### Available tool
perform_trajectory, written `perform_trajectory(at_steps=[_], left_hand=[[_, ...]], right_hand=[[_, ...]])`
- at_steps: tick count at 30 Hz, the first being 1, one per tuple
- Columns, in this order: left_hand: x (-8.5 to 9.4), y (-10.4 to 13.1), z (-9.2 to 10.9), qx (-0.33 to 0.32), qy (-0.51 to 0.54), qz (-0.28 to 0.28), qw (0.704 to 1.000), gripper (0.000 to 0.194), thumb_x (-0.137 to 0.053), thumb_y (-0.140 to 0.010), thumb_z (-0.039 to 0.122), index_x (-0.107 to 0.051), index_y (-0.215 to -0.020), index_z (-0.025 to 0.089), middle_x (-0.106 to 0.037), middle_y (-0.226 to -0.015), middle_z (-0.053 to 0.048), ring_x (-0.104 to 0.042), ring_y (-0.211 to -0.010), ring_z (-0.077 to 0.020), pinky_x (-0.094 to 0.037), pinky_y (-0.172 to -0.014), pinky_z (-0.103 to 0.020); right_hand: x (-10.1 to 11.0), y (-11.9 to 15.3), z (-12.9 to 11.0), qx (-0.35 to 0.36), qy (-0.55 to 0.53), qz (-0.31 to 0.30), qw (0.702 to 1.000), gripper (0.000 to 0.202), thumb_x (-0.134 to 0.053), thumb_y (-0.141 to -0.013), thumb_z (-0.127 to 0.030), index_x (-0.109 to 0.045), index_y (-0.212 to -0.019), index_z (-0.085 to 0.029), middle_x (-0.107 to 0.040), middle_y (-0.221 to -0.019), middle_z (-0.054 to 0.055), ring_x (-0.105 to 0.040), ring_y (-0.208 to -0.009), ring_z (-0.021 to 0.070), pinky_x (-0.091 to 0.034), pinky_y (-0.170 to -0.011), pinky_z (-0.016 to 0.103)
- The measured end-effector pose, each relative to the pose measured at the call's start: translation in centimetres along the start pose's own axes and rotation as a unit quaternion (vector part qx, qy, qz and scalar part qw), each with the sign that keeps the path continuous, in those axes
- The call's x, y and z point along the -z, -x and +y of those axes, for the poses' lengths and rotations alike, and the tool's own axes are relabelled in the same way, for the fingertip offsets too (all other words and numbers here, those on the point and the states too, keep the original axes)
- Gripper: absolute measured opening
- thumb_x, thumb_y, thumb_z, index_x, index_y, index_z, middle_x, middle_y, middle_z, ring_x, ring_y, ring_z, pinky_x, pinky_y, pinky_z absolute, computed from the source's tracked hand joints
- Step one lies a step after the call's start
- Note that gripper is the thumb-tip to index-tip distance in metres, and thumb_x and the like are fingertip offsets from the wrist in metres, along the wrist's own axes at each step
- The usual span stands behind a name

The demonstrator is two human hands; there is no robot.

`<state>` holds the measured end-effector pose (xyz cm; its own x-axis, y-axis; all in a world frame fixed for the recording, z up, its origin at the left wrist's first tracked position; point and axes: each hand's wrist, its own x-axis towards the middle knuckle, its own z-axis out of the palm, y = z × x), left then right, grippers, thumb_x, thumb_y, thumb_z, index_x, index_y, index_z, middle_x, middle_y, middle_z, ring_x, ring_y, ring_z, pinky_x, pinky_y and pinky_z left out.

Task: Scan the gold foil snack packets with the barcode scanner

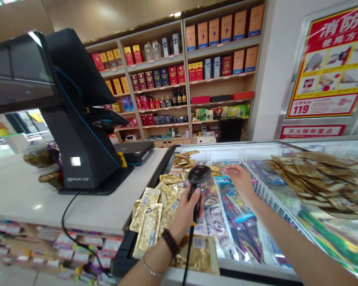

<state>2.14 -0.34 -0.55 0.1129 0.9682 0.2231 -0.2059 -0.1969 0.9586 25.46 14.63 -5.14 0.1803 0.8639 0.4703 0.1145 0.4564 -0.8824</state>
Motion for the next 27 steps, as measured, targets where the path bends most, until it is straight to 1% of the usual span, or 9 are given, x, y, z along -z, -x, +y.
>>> perform_trajectory(at_steps=[4, 6, 8, 10, 13, 17, 19, 24, 27], left_hand=[[0.2, 0.0, 0.2, -0.003, 0.021, 0.019, 1.0, 0.071, -0.078, -0.081, 0.088, -0.057, -0.091, 0.022, -0.057, -0.073, 0.006, -0.047, -0.044, -0.0065, -0.033, -0.044, -0.024], [0.3, 0.0, 0.1, -0.001, 0.028, 0.023, 0.999, 0.072, -0.078, -0.08, 0.089, -0.057, -0.091, 0.022, -0.057, -0.073, 0.006, -0.046, -0.044, -0.0064, -0.034, -0.044, -0.023], [0.4, 0.0, 0.1, 0.0, 0.031, 0.023, 0.999, 0.072, -0.079, -0.079, 0.09, -0.057, -0.091, 0.022, -0.058, -0.073, 0.006, -0.046, -0.044, -0.0063, -0.034, -0.044, -0.023], [0.3, -0.1, 0.0, -0.002, 0.03, 0.021, 0.999, 0.072, -0.079, -0.079, 0.089, -0.058, -0.092, 0.022, -0.058, -0.073, 0.006, -0.046, -0.044, -0.0063, -0.034, -0.043, -0.023], [0.2, -0.1, 0.0, -0.004, 0.017, 0.014, 1.0, 0.071, -0.078, -0.081, 0.089, -0.057, -0.088, 0.022, -0.058, -0.072, 0.006, -0.047, -0.043, -0.0061, -0.033, -0.043, -0.023], [0.1, -0.1, -0.2, 0.001, 0.004, 0.014, 1.0, 0.072, -0.078, -0.079, 0.09, -0.056, -0.087, 0.022, -0.058, -0.072, 0.005, -0.046, -0.043, -0.006, -0.032, -0.043, -0.023], [0.1, -0.1, -0.2, 0.001, 0.004, 0.014, 1.0, 0.073, -0.078, -0.079, 0.091, -0.055, -0.087, 0.022, -0.058, -0.072, 0.006, -0.046, -0.042, -0.0061, -0.033, -0.043, -0.023], [0.1, -0.1, -0.1, 0.002, 0.005, 0.007, 1.0, 0.071, -0.078, -0.081, 0.089, -0.056, -0.092, 0.022, -0.058, -0.073, 0.006, -0.048, -0.044, -0.0066, -0.034, -0.043, -0.023], [0.2, -0.1, 0.1, 0.008, 0.006, 0.004, 1.0, 0.072, -0.078, -0.079, 0.089, -0.056, -0.092, 0.022, -0.058, -0.073, 0.006, -0.048, -0.043, -0.0066, -0.033, -0.043, -0.022]], right_hand=[[1.2, 0.2, 0.5, 0.027, 0.12, -0.064, 0.99, 0.007, -0.078, -0.077, -0.033, -0.077, -0.071, -0.03, -0.086, -0.105, 0.005, -0.079, -0.111, 0.0351, -0.053, -0.12, 0.059], [1.3, 0.3, 0.9, 0.018, 0.173, -0.071, 0.982, 0.013, -0.07, -0.083, -0.029, -0.078, -0.073, -0.029, -0.086, -0.109, 0.008, -0.079, -0.113, 0.0366, -0.053, -0.118, 0.06], [1.0, 0.2, 1.2, 0.004, 0.213, -0.056, 0.975, 0.018, -0.067, -0.089, -0.033, -0.083, -0.091, -0.025, -0.084, -0.121, 0.014, -0.077, -0.121, 0.0406, -0.052, -0.118, 0.062], [0.0, 0.0, 1.4, -0.007, 0.26, -0.042, 0.965, 0.037, -0.075, -0.088, -0.042, -0.081, -0.115, -0.018, -0.079, -0.134, 0.022, -0.07, -0.134, 0.0462, -0.046, -0.122, 0.065], [-2.0, -0.3, 1.3, -0.032, 0.329, -0.059, 0.942, 0.079, -0.093, -0.073, -0.047, -0.071, -0.138, -0.01, -0.071, -0.145, 0.03, -0.057, -0.149, 0.0521, -0.038, -0.128, 0.065], [-3.3, -1.0, 1.2, -0.084, 0.3, -0.094, 0.945, 0.096, -0.099, -0.06, -0.032, -0.066, -0.148, -0.013, -0.076, -0.137, 0.025, -0.067, -0.138, 0.049, -0.05, -0.117, 0.059], [-2.8, -1.3, 1.3, -0.103, 0.263, -0.094, 0.955, 0.091, -0.098, -0.059, -0.029, -0.069, -0.144, -0.015, -0.082, -0.124, 0.02, -0.074, -0.126, 0.0468, -0.056, -0.11, 0.058], [-0.1, -1.2, 0.9, -0.121, 0.11, -0.09, 0.982, 0.038, -0.086, -0.075, -0.05, -0.082, -0.103, -0.024, -0.084, -0.094, 0.008, -0.081, -0.105, 0.0383, -0.065, -0.098, 0.054], [1.3, -1.0, 0.3, -0.134, 0.025, -0.046, 0.99, 0.037, -0.082, -0.077, -0.059, -0.079, -0.092, -0.026, -0.084, -0.095, 0.009, -0.082, -0.1, 0.0369, -0.069, -0.089, 0.051]])
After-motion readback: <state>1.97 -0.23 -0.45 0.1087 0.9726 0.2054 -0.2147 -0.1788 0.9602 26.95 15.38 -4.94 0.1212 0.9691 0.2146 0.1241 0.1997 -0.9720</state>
